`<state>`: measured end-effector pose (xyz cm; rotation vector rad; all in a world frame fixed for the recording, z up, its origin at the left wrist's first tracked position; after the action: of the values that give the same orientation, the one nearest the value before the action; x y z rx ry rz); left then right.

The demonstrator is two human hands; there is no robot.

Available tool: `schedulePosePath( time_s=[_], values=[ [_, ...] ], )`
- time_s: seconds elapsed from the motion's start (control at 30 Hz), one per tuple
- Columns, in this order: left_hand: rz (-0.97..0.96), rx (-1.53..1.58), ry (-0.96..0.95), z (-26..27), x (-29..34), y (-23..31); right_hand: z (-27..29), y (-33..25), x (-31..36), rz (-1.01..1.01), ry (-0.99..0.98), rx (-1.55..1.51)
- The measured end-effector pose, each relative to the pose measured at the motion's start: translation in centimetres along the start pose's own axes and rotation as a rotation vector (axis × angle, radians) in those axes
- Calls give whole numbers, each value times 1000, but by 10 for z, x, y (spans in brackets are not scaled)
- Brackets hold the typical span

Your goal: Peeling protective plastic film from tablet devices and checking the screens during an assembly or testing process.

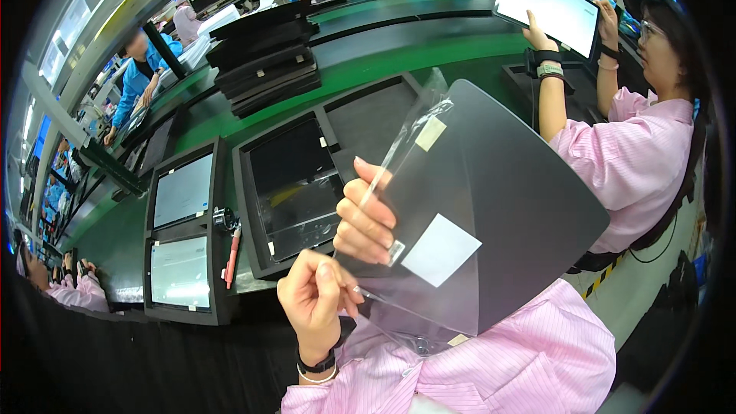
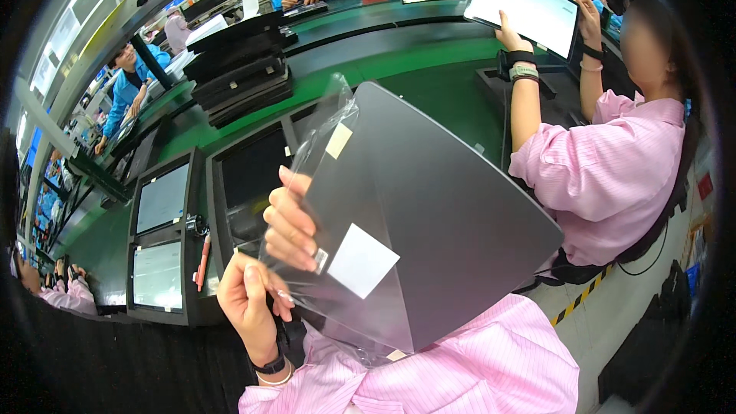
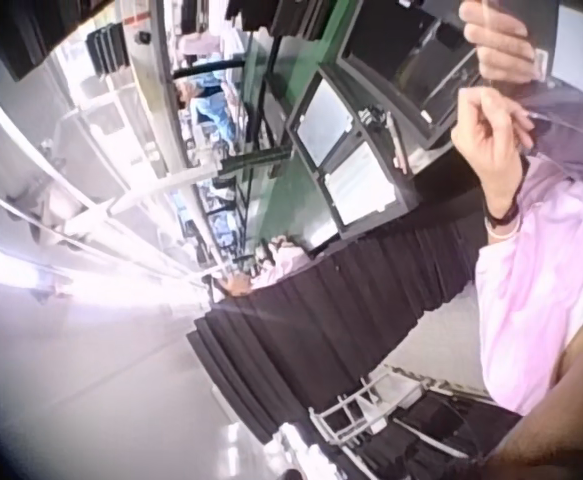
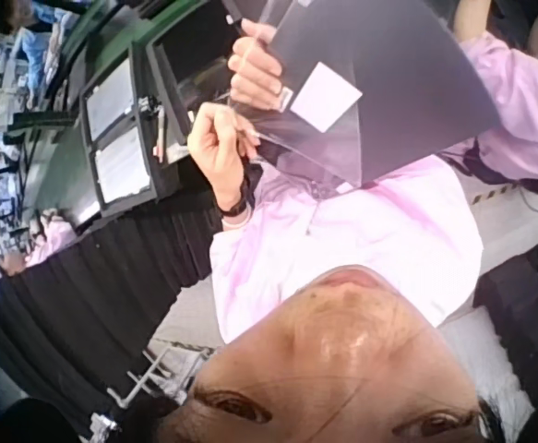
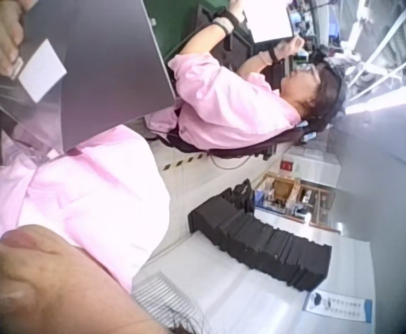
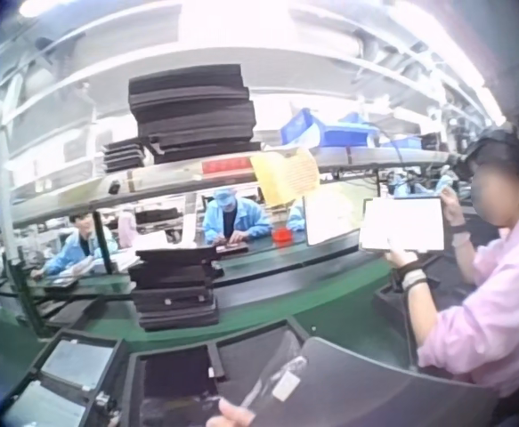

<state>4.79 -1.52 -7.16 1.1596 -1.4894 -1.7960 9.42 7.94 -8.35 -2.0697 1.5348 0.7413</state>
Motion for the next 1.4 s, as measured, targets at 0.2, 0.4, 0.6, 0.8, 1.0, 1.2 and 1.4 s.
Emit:
schedulePosePath(
  time_s=[0.2, 0.4, 0.6, 0.8, 1.0, 1.2, 1.4],
  values=[
    [16, -1, 72, 5, 10, -17, -11, -20, 17, -23, -141, -45],
    [17, 82, 75, -1, -1, -17, -27, -50, 31, 13, -288, -58],
    [-6, 154, -68, 16, -14, -23, -38, -69, 54, 54, -429, -47],
    [18, 148, -128, 12, -24, -19, -31, -69, 56, 113, -535, -171],
    [8, 37, -34, 12, -33, -15, -8, -72, 65, 138, -289, -246],
    [-52, -298, -28, 5, -37, -6, -4, -78, 50, 98, -553, -257],
    [-11, -98, -17, 10, -38, -7, -3, -85, 63, 33, -379, -208]
  ],
)
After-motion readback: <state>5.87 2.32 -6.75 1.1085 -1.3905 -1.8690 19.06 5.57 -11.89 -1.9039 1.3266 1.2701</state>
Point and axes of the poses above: each hand's wrist, its own x-axis away from the middle knuckle, its own z-axis out of the back of the hand, y = z × x, the point moved 4 cm from there along -x, towards the middle knuckle, and after that the axes turned 9 degrees about -x, right-handed, at the moved point
